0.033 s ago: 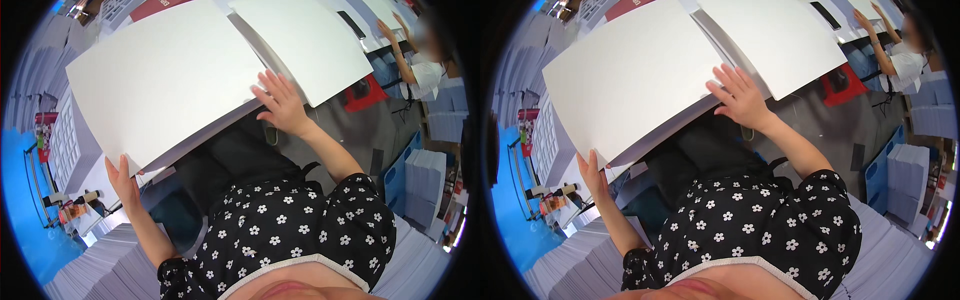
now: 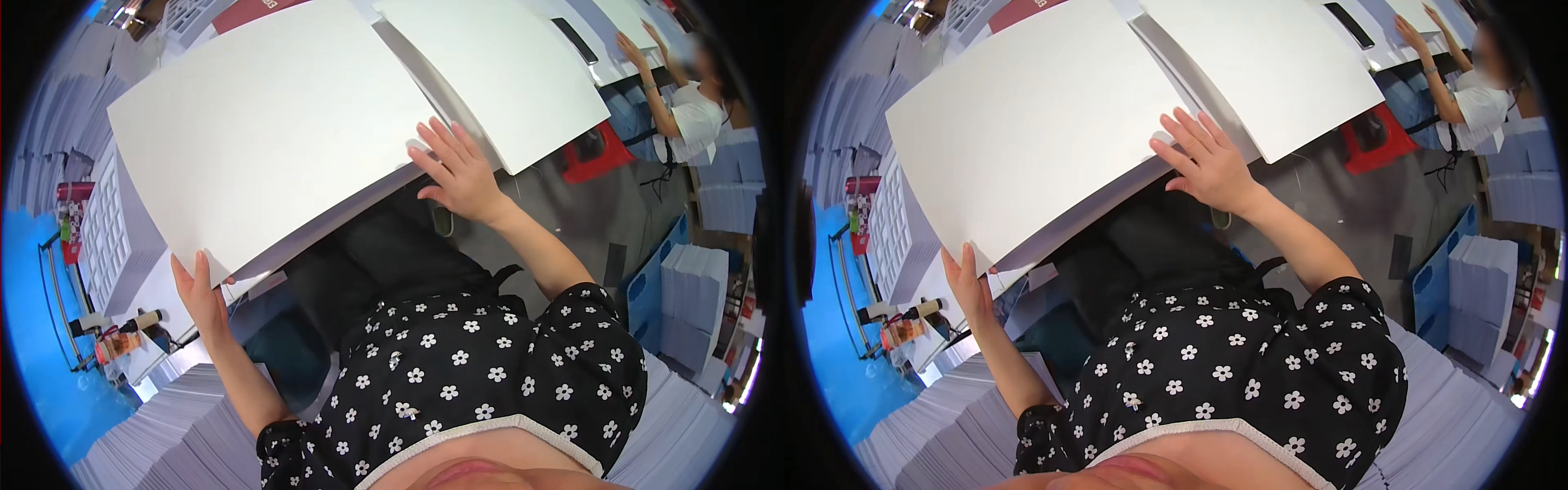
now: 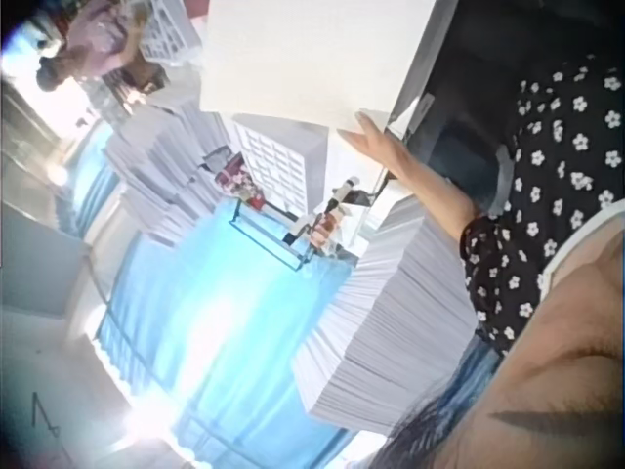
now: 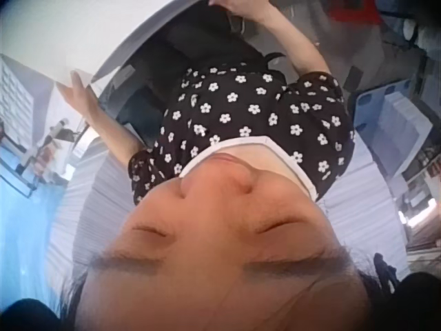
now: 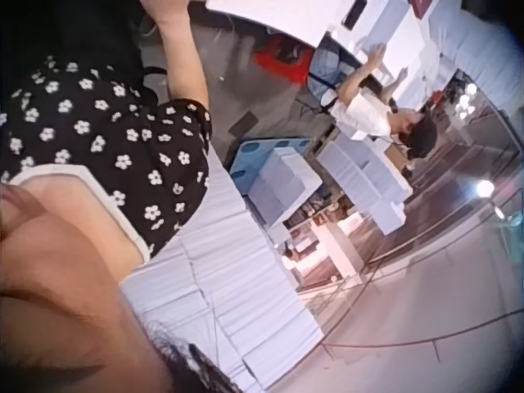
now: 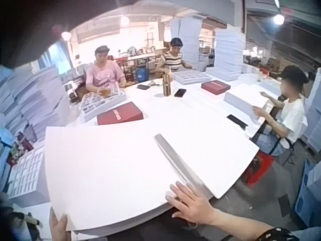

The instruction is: The person repeatedly inserts a white paper sheet into a white plastic grid tray, presses it down to fit, and then removes it. This cycle is performed multiple times on the same tray. Other workers are visible in the background performing similar tasks.

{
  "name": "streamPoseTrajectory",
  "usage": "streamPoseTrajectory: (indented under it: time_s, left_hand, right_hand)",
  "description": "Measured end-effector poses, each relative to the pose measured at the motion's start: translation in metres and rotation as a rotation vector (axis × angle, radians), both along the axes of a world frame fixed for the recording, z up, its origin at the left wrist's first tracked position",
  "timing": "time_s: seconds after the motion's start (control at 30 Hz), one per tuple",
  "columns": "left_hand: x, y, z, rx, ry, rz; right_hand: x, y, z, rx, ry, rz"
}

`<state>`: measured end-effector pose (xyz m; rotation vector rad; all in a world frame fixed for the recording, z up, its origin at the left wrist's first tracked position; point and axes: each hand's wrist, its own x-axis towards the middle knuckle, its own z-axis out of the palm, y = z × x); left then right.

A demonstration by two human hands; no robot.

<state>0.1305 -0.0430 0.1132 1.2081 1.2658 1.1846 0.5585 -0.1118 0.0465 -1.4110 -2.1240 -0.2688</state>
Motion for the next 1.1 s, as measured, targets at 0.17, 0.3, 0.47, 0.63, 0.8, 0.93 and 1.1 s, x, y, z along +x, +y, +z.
streamPoseTrajectory:
  time_s: [0.17,0.3,0.47,0.63,0.8,0.93,1.1]
  left_hand:
    - [-0.003,0.003,-0.006,0.014,0.013,-0.004]
    - [-0.001,0.002,-0.007,0.010,0.033,0.016]
    - [-0.011,0.001,-0.011,0.032,0.188,0.028]
    - [-0.012,0.004,-0.021,0.159,0.433,0.087]
    - [-0.012,0.005,-0.032,0.121,0.373,0.065]
    - [-0.010,0.003,-0.032,0.058,0.267,0.056]
    - [-0.016,0.004,-0.040,0.078,0.207,0.023]
  right_hand:
    - [-0.004,-0.001,-0.002,-0.076,-0.035,0.035]
    - [-0.006,-0.001,-0.001,-0.079,-0.043,0.028]
    - [-0.007,0.001,-0.001,-0.077,-0.068,0.011]
    - [-0.010,0.000,0.001,-0.068,-0.078,0.006]
    - [-0.012,-0.001,0.000,-0.061,-0.091,-0.010]
    - [-0.017,0.001,0.004,-0.044,-0.147,-0.030]
    - [-0.042,0.000,0.010,-0.059,-0.105,-0.018]
